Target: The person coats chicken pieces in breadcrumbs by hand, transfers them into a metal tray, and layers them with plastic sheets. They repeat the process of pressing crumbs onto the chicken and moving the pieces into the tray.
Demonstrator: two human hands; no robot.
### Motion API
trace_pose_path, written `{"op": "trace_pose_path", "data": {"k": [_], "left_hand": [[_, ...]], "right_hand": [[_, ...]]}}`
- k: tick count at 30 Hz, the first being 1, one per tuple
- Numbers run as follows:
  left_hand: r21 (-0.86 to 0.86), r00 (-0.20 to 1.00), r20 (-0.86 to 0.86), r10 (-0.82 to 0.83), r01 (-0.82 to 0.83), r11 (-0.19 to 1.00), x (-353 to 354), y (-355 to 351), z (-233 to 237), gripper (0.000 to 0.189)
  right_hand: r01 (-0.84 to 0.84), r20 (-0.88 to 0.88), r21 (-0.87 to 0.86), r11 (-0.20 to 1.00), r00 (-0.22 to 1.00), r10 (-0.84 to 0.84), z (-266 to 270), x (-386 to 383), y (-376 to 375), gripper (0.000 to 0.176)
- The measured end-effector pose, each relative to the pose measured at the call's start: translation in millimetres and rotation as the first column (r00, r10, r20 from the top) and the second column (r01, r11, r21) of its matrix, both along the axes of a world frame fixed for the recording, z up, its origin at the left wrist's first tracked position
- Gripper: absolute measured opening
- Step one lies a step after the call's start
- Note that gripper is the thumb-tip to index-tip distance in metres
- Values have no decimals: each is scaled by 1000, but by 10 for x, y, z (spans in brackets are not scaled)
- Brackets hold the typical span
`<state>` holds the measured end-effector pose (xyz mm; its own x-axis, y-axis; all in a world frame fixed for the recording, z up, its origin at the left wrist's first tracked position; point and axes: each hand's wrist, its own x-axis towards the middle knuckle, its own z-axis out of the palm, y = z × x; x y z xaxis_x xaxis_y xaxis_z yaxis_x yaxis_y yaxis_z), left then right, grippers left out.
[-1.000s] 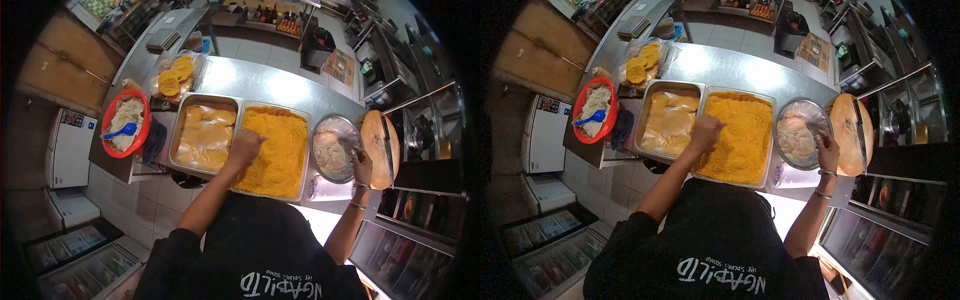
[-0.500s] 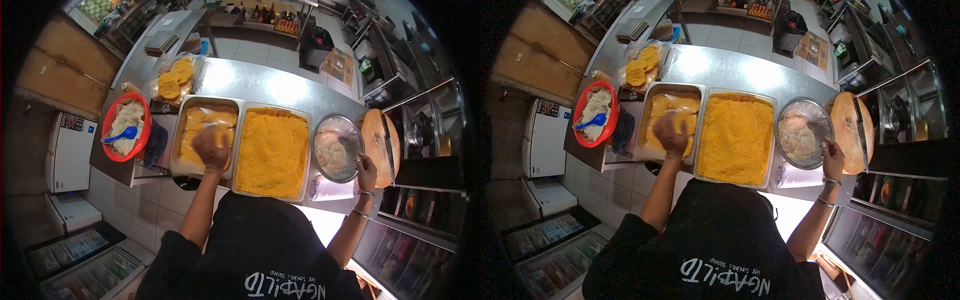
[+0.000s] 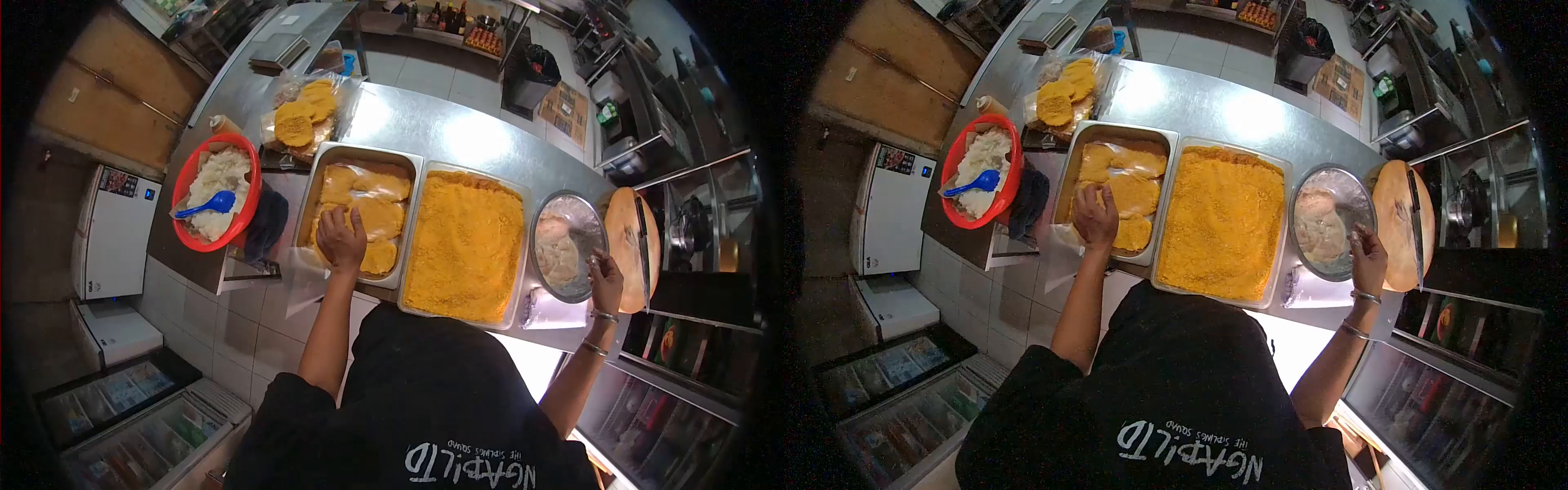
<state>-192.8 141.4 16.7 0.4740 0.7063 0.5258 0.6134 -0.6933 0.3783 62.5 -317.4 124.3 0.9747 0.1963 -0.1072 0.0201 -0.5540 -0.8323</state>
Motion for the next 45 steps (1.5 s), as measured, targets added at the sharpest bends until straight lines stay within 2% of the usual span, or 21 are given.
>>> {"op": "trace_pose_path", "data": {"k": [1,3,4,6,9,14,16,18,19,22,23,24,25,28,30,36,38,40,43,44,45], "left_hand": [[0,1000,2,-1,1,1000,-25,26,-31,30],[-251,996,-87,-7,-16,968,-65,97,-109,40],[-251,996,-85,-8,-14,968,-89,106,-162,40],[-274,973,-231,-28,-38,961,-83,68,-168,52],[-296,952,-278,-133,47,954,-125,53,-177,59],[-268,923,-338,-183,91,959,-201,95,-192,64],[-228,937,-305,-172,104,968,-197,91,-84,65],[-279,887,-440,-144,18,960,-218,114,-129,66],[-366,858,-485,-167,-26,930,-231,141,-159,68],[-525,788,-561,-255,-100,845,-298,191,-135,73],[-533,806,-529,-266,-71,843,-322,193,-72,73],[-541,823,-495,-279,-40,840,-333,186,0,73],[-541,808,-508,-297,-31,840,-331,189,45,73],[-467,863,-438,-253,23,884,-314,200,-21,73],[-413,885,-376,-274,105,905,-302,168,115,71],[-410,926,-221,-308,198,890,202,334,603,62],[-427,931,-43,-362,310,849,433,447,699,47],[-430,797,277,-536,602,673,681,655,526,33],[-441,728,309,-612,679,586,838,703,640,27],[-543,766,266,-585,621,565,840,670,700,24],[-542,763,264,-590,623,564,822,663,695,24]], "right_hand": [[3,-1,-9,1000,1000,-3,22,-11,43,29],[-7,15,-19,1000,1000,7,34,-26,95,29],[-16,23,-33,999,1000,17,34,-52,109,30],[-1,19,-16,1000,1000,2,41,-95,150,31],[23,21,-5,1000,1000,-23,76,-167,227,31],[28,28,-29,999,999,-27,41,-368,342,33],[64,11,-161,985,998,-63,58,-491,449,35],[60,47,-302,951,998,-48,34,-572,533,38],[50,29,-178,983,999,-46,-160,-557,443,38],[41,-9,-83,996,999,-42,-223,-635,554,33],[15,22,-153,988,1000,-12,-268,-608,528,32],[25,172,-23,999,985,-21,-403,-602,556,29],[7,84,-62,998,996,-2,-233,-607,636,28],[-17,151,66,998,989,7,-306,-446,692,27],[8,119,106,994,993,-21,-236,-395,702,27],[-15,150,128,992,989,-5,-124,-341,611,27],[-24,135,144,989,991,5,-166,-342,496,27],[-36,123,160,986,992,16,-219,-314,369,27],[-18,143,197,980,990,-10,-346,-346,158,27],[-2,160,191,981,987,-29,-339,-370,121,28],[12,181,186,983,982,-46,-316,-382,92,28]]}}
